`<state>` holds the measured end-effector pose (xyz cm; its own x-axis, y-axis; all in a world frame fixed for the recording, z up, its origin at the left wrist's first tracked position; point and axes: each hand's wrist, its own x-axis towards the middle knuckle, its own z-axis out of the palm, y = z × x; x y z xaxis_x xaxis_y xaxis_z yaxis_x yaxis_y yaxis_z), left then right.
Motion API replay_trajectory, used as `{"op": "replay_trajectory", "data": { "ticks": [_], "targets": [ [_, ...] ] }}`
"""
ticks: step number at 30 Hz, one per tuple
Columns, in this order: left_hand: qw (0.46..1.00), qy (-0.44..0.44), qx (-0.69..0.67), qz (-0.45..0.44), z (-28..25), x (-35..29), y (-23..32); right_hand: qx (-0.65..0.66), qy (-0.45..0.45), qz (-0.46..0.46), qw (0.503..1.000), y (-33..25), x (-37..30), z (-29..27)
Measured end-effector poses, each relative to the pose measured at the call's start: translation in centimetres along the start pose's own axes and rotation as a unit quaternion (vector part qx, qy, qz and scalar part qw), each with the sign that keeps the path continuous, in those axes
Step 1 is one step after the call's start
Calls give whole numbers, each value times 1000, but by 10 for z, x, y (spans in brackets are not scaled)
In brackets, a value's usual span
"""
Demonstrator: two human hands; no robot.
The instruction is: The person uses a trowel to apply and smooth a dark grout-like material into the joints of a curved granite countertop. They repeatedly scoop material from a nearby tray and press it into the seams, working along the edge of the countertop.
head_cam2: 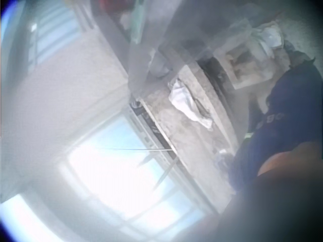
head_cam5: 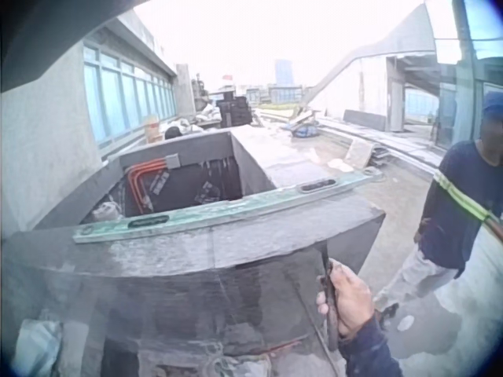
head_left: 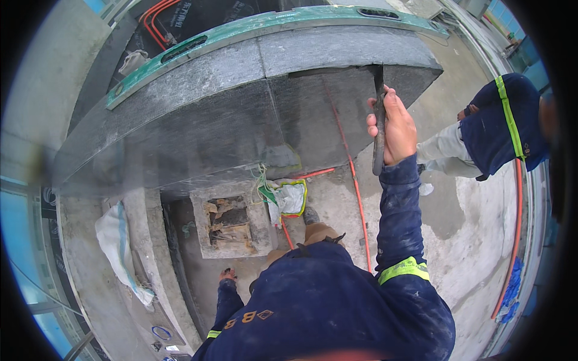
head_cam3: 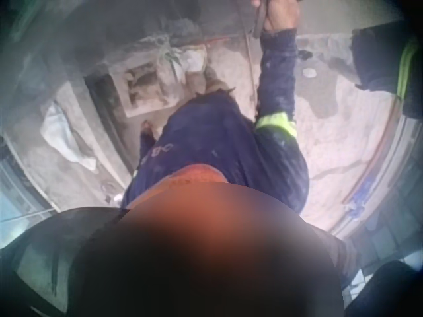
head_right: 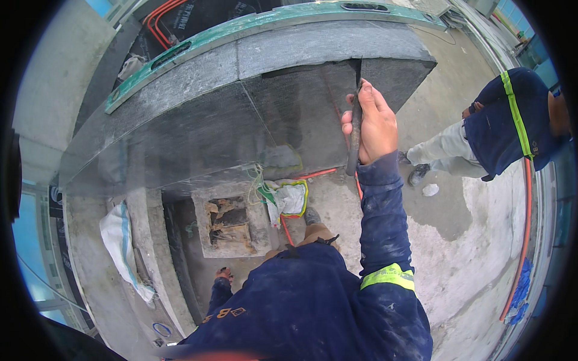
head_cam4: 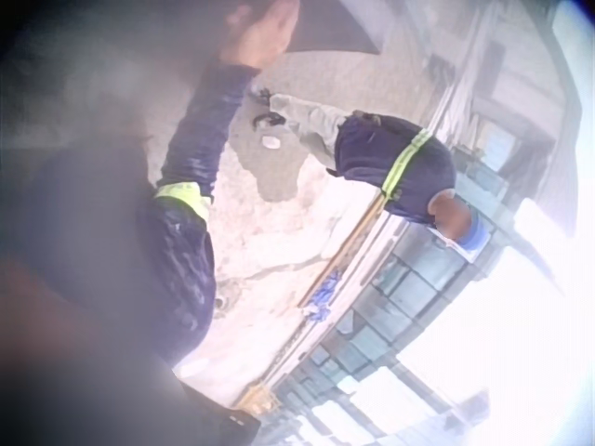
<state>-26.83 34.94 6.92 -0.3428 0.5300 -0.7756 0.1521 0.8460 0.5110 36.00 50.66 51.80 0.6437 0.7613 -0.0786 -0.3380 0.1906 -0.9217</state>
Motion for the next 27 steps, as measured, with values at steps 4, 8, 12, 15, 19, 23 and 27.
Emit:
{"op": "replay_trajectory", "data": {
  "ticks": [4,8,12,15,19,23,27],
  "targets": [
    [999,12,-15,-37,14,-13,18,-25,-12,19,999,-2,-11,22],
    [997,12,0,-73,-3,-5,-18,-40,-20,27,999,3,-18,51],
    [995,8,-5,-99,-19,-6,-43,-55,-37,41,997,14,-31,78],
    [994,16,2,-106,-27,-7,-60,-59,-39,56,996,23,-41,101],
    [994,21,-7,-109,-39,-7,-72,-77,-53,35,995,34,-49,113],
    [994,39,-21,-97,-43,-14,-64,-128,-89,2,988,43,-67,116],
    [996,40,-29,-79,-50,-17,-56,-300,-25,-210,930,81,-66,105]
  ]
}}
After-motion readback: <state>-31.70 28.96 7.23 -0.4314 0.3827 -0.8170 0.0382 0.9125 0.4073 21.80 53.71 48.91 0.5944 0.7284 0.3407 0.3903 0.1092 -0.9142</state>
